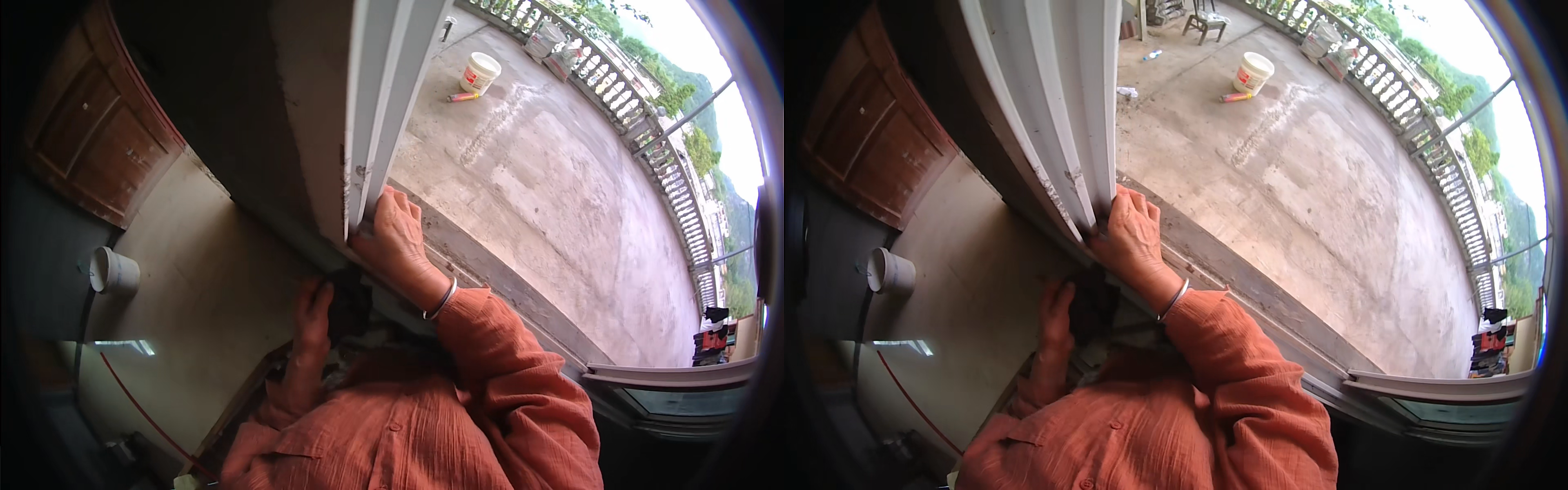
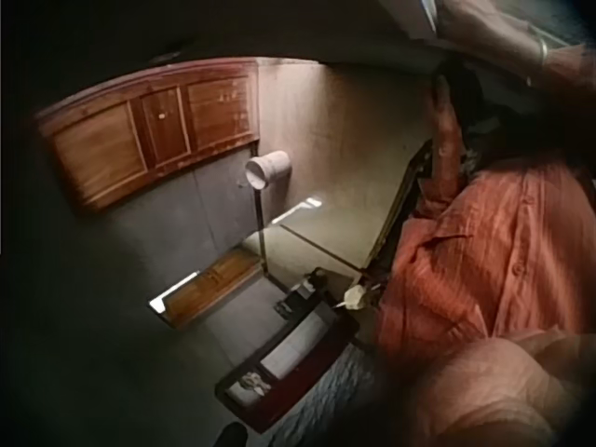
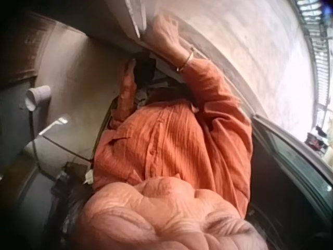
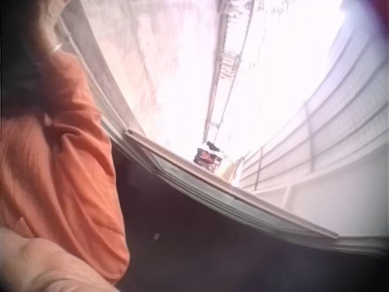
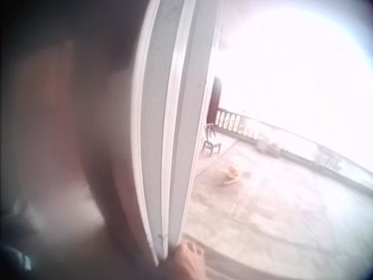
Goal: The person cleans the window frame using a toothbrush and a cloth. They scrub the frame with the toothbrush and wipe it with the cloth, repeating the process along the frame.
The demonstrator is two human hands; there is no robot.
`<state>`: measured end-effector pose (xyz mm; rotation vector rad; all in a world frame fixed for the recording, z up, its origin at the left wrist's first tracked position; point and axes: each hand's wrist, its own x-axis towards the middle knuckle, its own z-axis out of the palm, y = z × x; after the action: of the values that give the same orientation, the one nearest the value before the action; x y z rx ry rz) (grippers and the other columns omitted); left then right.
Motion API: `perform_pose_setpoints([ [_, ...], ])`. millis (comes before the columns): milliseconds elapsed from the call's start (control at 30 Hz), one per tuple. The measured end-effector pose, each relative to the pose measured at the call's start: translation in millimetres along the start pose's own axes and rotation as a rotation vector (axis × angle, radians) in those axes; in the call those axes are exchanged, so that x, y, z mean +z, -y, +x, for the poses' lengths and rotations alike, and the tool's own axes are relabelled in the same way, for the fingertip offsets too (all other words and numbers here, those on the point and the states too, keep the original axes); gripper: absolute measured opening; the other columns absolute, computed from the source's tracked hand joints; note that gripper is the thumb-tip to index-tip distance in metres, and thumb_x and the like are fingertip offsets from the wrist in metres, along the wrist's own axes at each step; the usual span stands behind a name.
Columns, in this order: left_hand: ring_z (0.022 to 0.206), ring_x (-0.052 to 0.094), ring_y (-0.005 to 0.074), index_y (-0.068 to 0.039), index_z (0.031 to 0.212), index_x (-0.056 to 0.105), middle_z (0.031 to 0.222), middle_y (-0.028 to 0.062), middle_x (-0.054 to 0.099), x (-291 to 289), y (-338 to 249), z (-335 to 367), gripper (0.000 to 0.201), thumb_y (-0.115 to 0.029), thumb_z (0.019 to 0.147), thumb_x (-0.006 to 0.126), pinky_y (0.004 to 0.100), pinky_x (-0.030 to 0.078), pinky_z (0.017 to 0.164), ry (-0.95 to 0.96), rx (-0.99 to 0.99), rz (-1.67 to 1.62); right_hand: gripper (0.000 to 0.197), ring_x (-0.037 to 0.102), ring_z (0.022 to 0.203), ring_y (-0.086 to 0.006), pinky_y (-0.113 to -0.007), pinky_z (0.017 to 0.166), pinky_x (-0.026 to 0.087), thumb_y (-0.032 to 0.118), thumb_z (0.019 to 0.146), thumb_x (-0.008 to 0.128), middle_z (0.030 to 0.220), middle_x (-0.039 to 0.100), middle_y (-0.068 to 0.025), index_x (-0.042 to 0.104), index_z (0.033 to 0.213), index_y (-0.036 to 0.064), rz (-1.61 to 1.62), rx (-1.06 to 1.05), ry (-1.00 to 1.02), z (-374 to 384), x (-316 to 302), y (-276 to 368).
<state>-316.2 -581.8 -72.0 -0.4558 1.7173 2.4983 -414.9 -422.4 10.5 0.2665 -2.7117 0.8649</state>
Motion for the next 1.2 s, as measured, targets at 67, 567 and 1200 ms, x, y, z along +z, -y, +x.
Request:
perform_pose_setpoints([
  [67,0.092,0.056,0.0122,-0.002,0.111,0.062,0.101,0.0021,0.063,2.4,0.2,-1.7,0.020,-0.014,0.095,0.060,0.0287,0.046,0.084,0.022,0.032,-0.023,0.077,0.049,0.121,-0.0323,-0.045,0.101,0.035,0.025,0.068,0.080,0.123,0.056,-0.0139,0.043,0.131,0.0003,0.030,-0.004,0.027,-0.6,-2.9,-2.9],
  [567,0.075,0.059,0.0105,0.001,0.100,0.064,0.081,0.0050,0.065,25.4,-55.7,-39.1,0.014,-0.009,0.091,0.059,0.0280,0.049,0.071,0.322,0.274,0.714,0.040,0.064,0.095,-0.0336,-0.041,0.081,0.053,0.013,0.081,0.072,0.110,0.064,-0.0156,0.059,0.118,0.0026,0.472,-0.391,0.490,-34.5,-111.0,5.6],
  [1200,0.096,0.063,0.0175,0.002,0.110,0.062,0.102,0.0110,0.063,54.8,-24.6,-66.6,0.026,-0.002,0.084,0.060,0.0295,0.050,0.085,0.067,0.249,0.567,0.013,0.073,0.082,-0.0148,-0.027,0.066,0.057,0.006,0.096,0.059,0.098,0.073,-0.0117,0.051,0.105,0.0015,1.006,-0.141,0.176,-2.5,-81.1,-16.1],
])
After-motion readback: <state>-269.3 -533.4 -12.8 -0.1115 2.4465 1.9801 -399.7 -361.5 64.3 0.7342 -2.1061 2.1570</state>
